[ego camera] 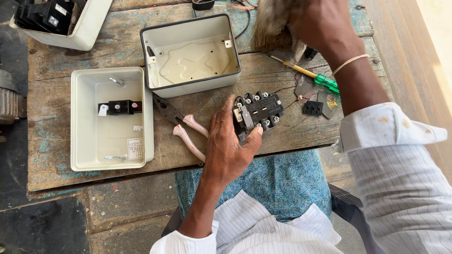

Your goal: The person uses a screwdriver to tighten screws on an electrical component, wipes the unit with a cloth, and then fits the component into a plastic junction box, securing it with additional screws.

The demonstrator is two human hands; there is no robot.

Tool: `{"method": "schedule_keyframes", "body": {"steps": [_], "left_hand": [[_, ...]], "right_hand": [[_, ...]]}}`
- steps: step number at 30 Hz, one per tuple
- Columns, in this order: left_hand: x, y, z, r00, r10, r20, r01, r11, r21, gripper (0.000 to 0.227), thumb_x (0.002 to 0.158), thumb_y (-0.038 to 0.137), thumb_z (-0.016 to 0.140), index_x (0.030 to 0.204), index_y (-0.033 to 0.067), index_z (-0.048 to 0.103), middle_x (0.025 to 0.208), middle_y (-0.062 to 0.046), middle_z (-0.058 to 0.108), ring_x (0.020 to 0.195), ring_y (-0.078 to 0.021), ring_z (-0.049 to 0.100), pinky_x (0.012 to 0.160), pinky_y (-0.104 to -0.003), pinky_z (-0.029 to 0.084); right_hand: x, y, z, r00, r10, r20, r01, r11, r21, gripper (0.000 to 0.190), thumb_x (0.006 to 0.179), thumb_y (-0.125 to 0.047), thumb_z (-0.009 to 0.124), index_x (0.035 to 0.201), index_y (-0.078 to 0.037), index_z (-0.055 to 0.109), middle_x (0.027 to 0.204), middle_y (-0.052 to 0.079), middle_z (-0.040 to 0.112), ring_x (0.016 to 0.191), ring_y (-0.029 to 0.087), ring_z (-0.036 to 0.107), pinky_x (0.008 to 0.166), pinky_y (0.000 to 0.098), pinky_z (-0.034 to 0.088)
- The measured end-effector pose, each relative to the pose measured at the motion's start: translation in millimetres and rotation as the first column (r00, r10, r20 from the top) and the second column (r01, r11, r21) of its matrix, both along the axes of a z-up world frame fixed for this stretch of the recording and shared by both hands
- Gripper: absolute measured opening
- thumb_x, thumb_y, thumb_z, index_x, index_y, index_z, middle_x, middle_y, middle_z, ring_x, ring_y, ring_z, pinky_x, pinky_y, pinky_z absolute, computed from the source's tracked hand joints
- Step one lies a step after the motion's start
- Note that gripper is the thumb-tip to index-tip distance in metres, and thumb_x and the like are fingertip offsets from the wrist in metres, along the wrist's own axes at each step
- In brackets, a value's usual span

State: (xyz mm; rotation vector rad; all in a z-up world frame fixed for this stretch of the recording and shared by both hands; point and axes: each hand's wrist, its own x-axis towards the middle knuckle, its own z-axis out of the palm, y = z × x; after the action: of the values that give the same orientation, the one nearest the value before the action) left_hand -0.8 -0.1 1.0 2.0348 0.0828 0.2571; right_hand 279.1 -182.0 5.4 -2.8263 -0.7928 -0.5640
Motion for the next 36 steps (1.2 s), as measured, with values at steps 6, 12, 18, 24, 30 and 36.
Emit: {"method": "schedule_keyframes", "body": {"steps": [6,12,18,24,30,36], "left_hand": [[-0.4,3.3,-2.4,0.999,-0.024,-0.040,0.023,0.999,-0.031,0.085,0.087,0.033,0.071,0.152,-0.0084,0.037,0.145,-0.031,0.052,0.139,-0.0426,0.049,0.120,-0.051,0.035],[1.7,11.6,-4.9,0.994,0.026,0.108,-0.021,0.999,-0.044,0.075,0.097,0.043,0.065,0.151,-0.0037,0.044,0.152,-0.027,0.049,0.145,-0.0411,0.048,0.123,-0.049,0.038],[36.4,27.3,-6.4,0.928,0.104,0.356,-0.221,0.927,0.304,0.047,0.103,0.025,0.062,0.143,0.0015,0.056,0.146,-0.019,0.056,0.141,-0.0365,0.053,0.124,-0.048,0.039],[59.5,35.0,0.0,0.958,0.096,0.270,-0.235,0.803,0.548,0.039,0.093,0.016,0.068,0.128,0.0000,0.063,0.127,-0.017,0.064,0.128,-0.0355,0.055,0.118,-0.054,0.033],[33.7,16.2,9.3,0.932,0.132,0.337,-0.236,0.927,0.292,0.029,0.103,0.018,0.061,0.128,0.0043,0.066,0.128,-0.013,0.069,0.126,-0.0279,0.061,0.118,-0.049,0.042],[10.9,-8.4,9.2,0.982,0.115,0.149,-0.148,0.961,0.235,0.059,0.091,0.032,0.072,0.134,-0.0058,0.057,0.131,-0.025,0.061,0.125,-0.0365,0.056,0.109,-0.051,0.043]], "right_hand": [[-56.0,3.4,35.3,0.955,0.112,-0.275,-0.099,0.993,0.062,0.065,0.099,-0.024,0.077,0.155,-0.009,0.047,0.140,0.024,0.059,0.132,0.040,0.052,0.111,0.0499,0.039],[-112.7,-38.4,49.7,0.938,0.231,-0.257,-0.215,0.973,0.088,0.029,0.101,-0.023,0.078,0.125,-0.008,0.072,0.117,0.014,0.072,0.109,0.028,0.066,0.104,0.0427,0.053],[-145.7,-43.4,29.7,0.849,0.015,-0.527,-0.081,0.992,-0.102,0.028,0.092,-0.029,0.074,0.115,-0.013,0.076,0.096,0.007,0.072,0.081,0.022,0.064,0.075,0.0364,0.058],[-153.9,-41.8,14.7,0.923,0.091,-0.375,-0.120,0.991,-0.053,0.011,0.092,-0.021,0.073,0.097,-0.013,0.079,0.097,0.007,0.072,0.093,0.024,0.065,0.084,0.0400,0.056],[-156.0,-58.5,0.1,0.873,0.285,-0.395,-0.139,0.923,0.359,0.010,0.096,-0.015,0.071,0.099,-0.005,0.072,0.095,0.010,0.067,0.081,0.018,0.068,0.070,0.0298,0.060],[-172.0,-49.3,-14.2,0.487,0.848,-0.208,0.531,-0.098,0.842,0.015,0.102,-0.016,0.061,0.097,-0.004,0.070,0.080,0.008,0.068,0.055,0.008,0.055,0.048,0.0216,0.043]]}}
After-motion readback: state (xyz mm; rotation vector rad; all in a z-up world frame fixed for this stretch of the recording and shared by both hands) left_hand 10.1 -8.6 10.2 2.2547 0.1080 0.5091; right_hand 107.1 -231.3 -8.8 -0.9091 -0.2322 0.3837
